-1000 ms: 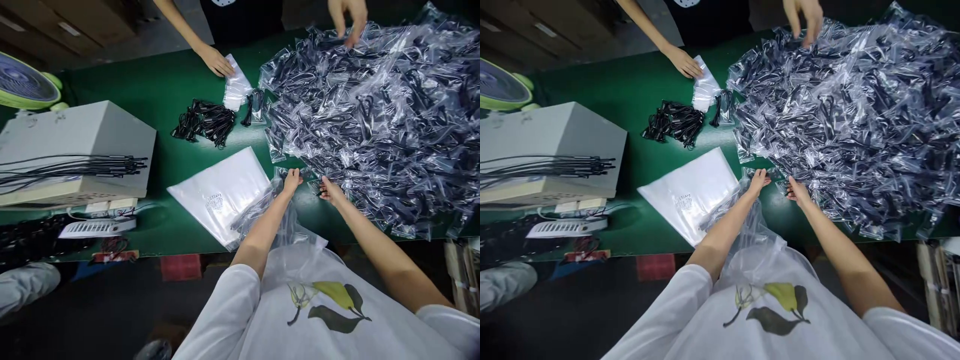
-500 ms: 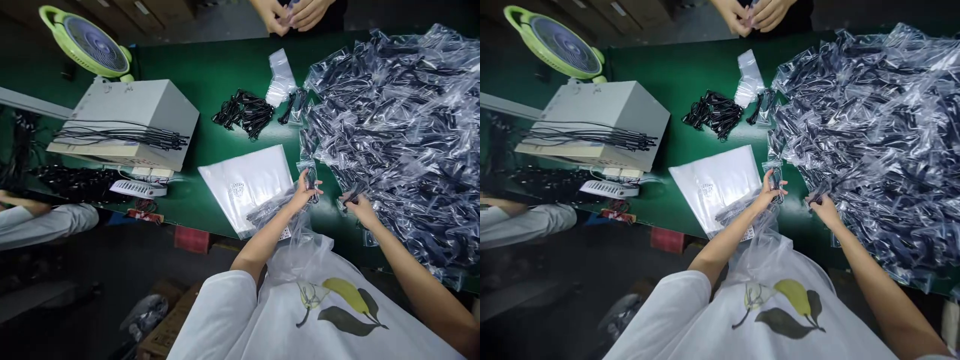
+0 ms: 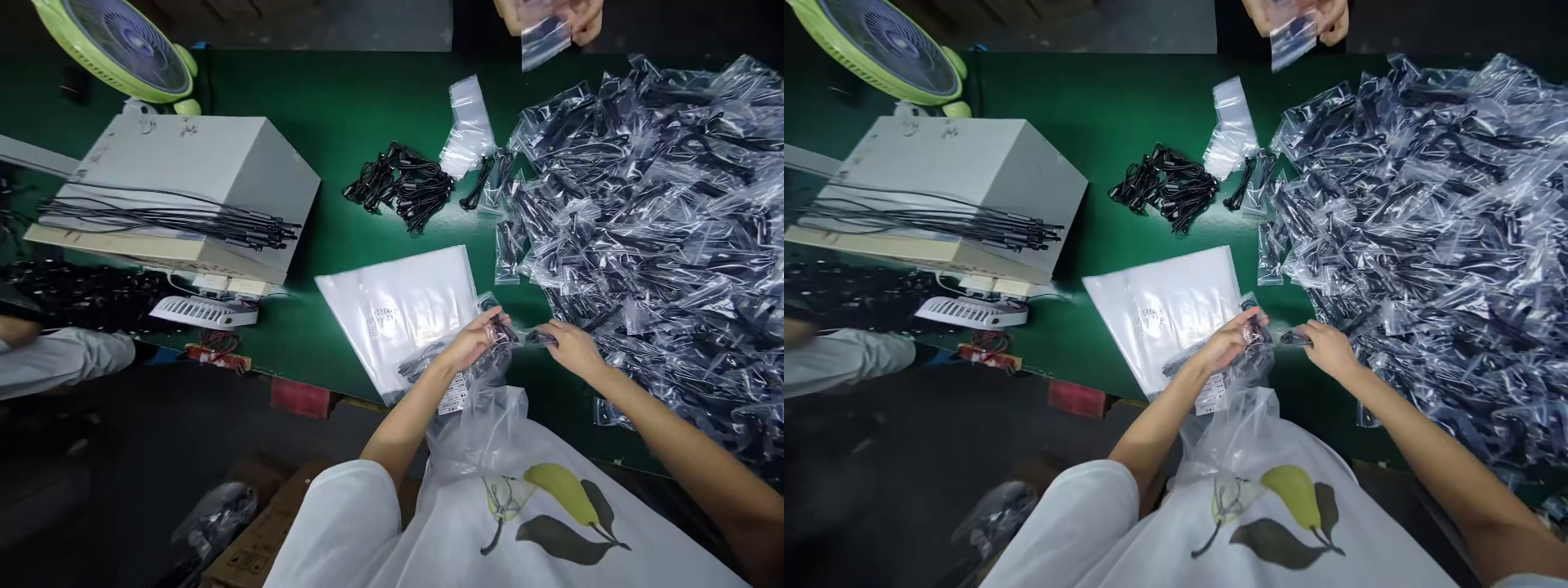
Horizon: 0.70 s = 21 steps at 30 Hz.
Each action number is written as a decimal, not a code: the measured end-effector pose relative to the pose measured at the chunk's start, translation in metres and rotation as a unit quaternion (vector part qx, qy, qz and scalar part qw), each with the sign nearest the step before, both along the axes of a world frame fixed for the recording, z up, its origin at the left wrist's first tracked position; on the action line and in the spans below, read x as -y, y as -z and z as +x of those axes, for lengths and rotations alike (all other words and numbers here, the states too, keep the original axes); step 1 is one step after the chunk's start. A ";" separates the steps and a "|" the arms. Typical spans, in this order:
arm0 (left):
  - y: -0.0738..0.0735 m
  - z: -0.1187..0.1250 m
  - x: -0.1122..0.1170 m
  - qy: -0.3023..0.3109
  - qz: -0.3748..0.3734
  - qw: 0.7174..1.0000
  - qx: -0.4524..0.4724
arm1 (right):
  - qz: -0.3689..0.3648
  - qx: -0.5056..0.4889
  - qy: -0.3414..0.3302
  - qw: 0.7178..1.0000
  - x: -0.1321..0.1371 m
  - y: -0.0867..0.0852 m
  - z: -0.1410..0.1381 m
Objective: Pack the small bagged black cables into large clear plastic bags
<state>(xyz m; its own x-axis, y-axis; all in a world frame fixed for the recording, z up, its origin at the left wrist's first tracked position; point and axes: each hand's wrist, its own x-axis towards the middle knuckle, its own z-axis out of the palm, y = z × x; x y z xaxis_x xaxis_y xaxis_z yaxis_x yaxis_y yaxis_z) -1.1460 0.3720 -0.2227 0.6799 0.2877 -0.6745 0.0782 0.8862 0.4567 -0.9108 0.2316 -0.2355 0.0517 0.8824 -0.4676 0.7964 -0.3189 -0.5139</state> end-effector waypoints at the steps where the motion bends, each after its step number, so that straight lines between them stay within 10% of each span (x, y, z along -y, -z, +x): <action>1: -0.003 -0.004 -0.002 0.008 0.002 1.000 0.006 | 0.041 0.046 -0.065 0.996 -0.013 -0.004 0.010; 11: -0.018 -0.004 -0.012 0.103 0.359 0.917 -0.142 | 0.103 0.250 -0.309 0.912 -0.156 0.029 0.107; 21: 0.051 0.060 -0.101 0.033 0.297 0.919 -0.258 | 0.050 0.073 -0.227 0.970 -0.056 0.042 0.049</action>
